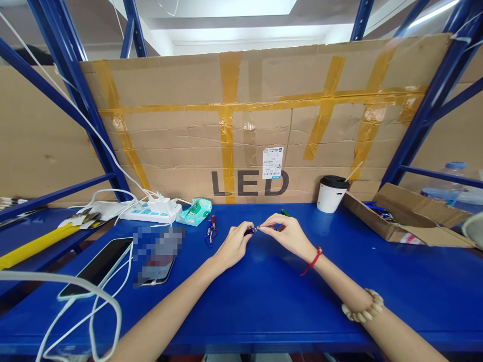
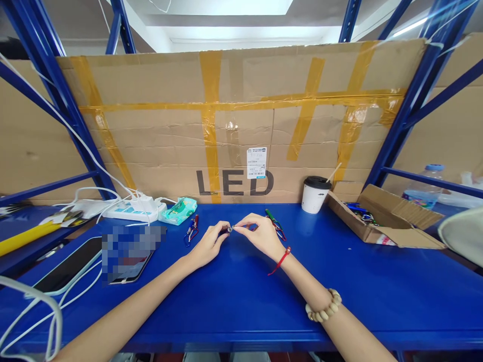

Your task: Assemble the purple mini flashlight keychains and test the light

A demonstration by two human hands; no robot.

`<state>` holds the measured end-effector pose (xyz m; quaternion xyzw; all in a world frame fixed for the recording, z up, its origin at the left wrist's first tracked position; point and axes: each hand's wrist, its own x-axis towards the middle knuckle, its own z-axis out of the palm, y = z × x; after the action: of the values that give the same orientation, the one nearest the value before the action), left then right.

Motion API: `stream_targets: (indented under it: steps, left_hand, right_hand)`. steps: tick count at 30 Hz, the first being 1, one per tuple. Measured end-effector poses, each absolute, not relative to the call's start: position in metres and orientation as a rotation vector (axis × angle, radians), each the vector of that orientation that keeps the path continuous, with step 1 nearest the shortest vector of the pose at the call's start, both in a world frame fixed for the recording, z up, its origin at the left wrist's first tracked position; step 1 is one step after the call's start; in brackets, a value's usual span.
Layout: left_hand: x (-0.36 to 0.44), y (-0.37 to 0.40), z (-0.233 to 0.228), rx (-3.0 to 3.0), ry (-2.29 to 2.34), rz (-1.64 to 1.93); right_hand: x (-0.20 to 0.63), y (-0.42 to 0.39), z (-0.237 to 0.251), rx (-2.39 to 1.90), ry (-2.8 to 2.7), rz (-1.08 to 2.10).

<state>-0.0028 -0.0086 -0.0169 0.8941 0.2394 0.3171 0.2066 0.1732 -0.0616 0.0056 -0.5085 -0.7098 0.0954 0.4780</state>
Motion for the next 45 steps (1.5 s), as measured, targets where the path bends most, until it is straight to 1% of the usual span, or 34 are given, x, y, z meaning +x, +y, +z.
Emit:
stream_targets:
  steps: [8,18,24,26,31,35,39,42,45]
  left_hand:
    - [-0.005,-0.005,-0.021,2.551,0.623,0.853]
    - [-0.006,-0.01,-0.025,2.566,0.553,0.897]
    - [-0.004,-0.009,-0.025,2.465,0.48,0.953]
    - [-0.004,-0.01,-0.024,2.45,0.449,0.959]
    - [-0.007,-0.013,-0.019,2.541,0.381,0.935]
    - [-0.008,-0.017,-0.02,2.634,0.409,0.924]
    - [-0.006,-0.022,-0.025,2.702,0.505,1.004]
    - [-0.008,-0.022,-0.03,2.788,0.551,1.064]
    - [-0.009,-0.02,-0.032,2.891,0.537,1.053]
  right_hand:
    - [0.177,-0.057,0.0,-1.259,-1.74,0.433]
    - [0.181,-0.056,-0.002,-1.243,-1.661,0.732]
    - [0.18,-0.058,0.003,-1.343,-1.563,1.038]
    - [0.181,-0.06,0.005,-1.373,-1.552,1.09]
    - [0.184,-0.061,0.006,-1.424,-1.584,1.05]
    - [0.183,-0.062,0.006,-1.382,-1.671,0.883]
    - [0.176,-0.067,0.007,-1.363,-1.648,0.751]
    - [0.169,-0.068,0.003,-1.394,-1.552,0.804]
    - [0.165,-0.067,-0.002,-1.47,-1.447,0.939]
